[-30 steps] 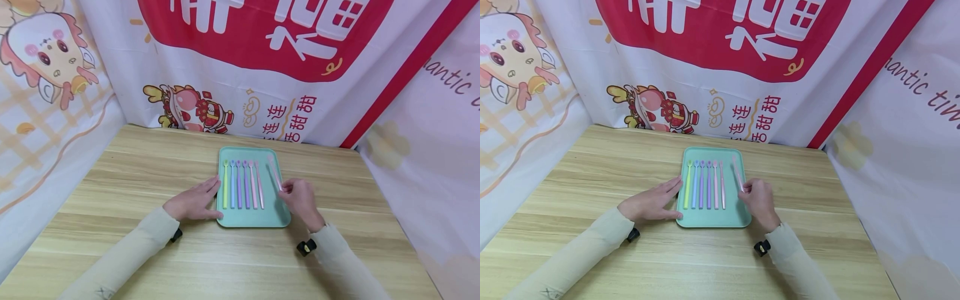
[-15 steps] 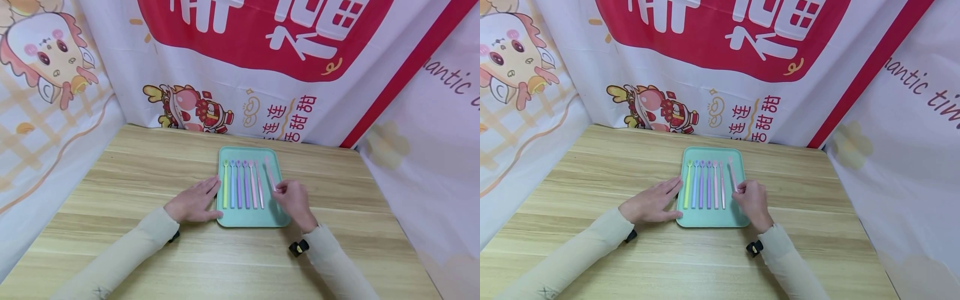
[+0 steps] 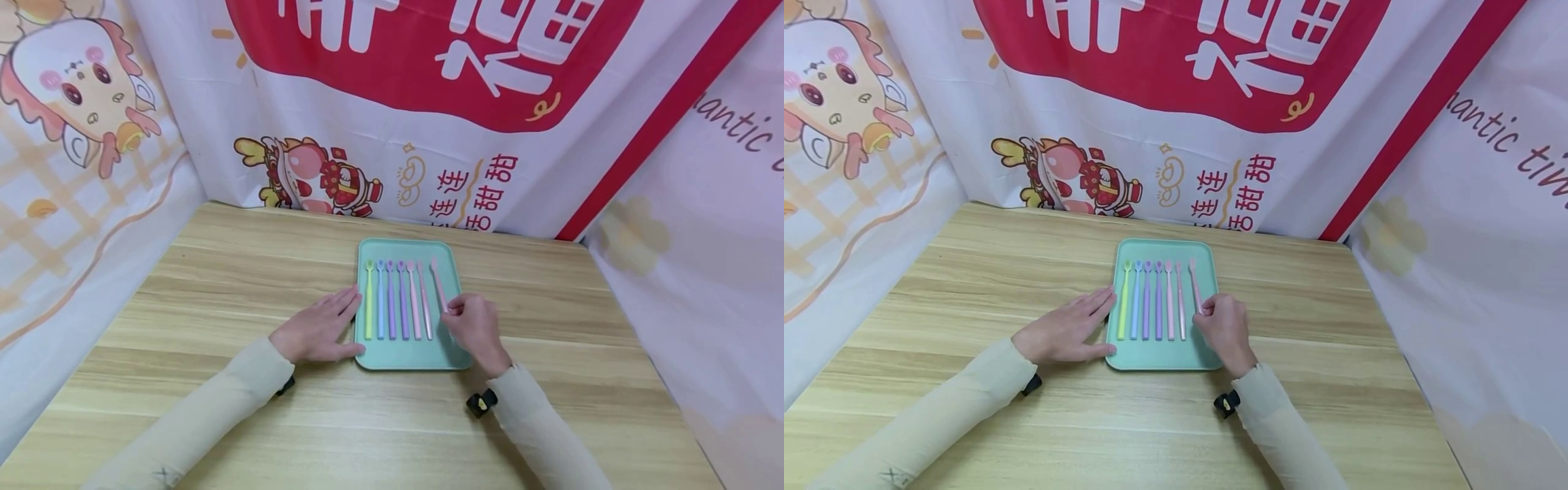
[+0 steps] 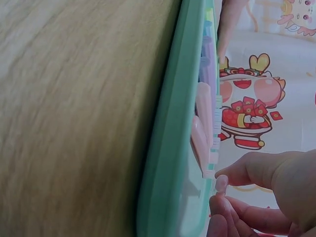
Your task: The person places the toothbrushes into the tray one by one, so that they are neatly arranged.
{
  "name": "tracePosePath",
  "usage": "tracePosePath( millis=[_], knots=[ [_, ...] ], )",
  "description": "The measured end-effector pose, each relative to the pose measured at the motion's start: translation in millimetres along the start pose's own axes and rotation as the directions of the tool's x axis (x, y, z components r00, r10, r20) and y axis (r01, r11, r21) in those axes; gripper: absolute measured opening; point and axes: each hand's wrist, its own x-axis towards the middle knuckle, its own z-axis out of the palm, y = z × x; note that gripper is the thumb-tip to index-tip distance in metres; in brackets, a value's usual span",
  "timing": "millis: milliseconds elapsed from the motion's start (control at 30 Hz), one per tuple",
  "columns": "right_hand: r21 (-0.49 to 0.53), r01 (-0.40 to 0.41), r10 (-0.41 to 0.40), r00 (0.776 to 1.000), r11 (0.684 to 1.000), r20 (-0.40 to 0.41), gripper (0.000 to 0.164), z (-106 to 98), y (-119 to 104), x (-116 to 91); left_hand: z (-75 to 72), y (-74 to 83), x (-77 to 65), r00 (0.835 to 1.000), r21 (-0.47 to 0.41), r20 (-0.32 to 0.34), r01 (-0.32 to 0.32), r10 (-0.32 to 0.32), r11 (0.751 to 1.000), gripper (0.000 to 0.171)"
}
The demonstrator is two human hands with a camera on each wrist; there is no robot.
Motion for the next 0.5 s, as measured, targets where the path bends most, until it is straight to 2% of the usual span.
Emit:
tracePosePath(
  millis=[500],
  knots=[
    [0.004, -0.008, 0.008, 1.000, 1.000, 0.013, 0.012, 10.1, -0.6, 3.4, 0.2, -2.1, 1.1, 1.000, -0.016, 0.000, -0.004, 0.004, 1.000, 0.099]
  ],
)
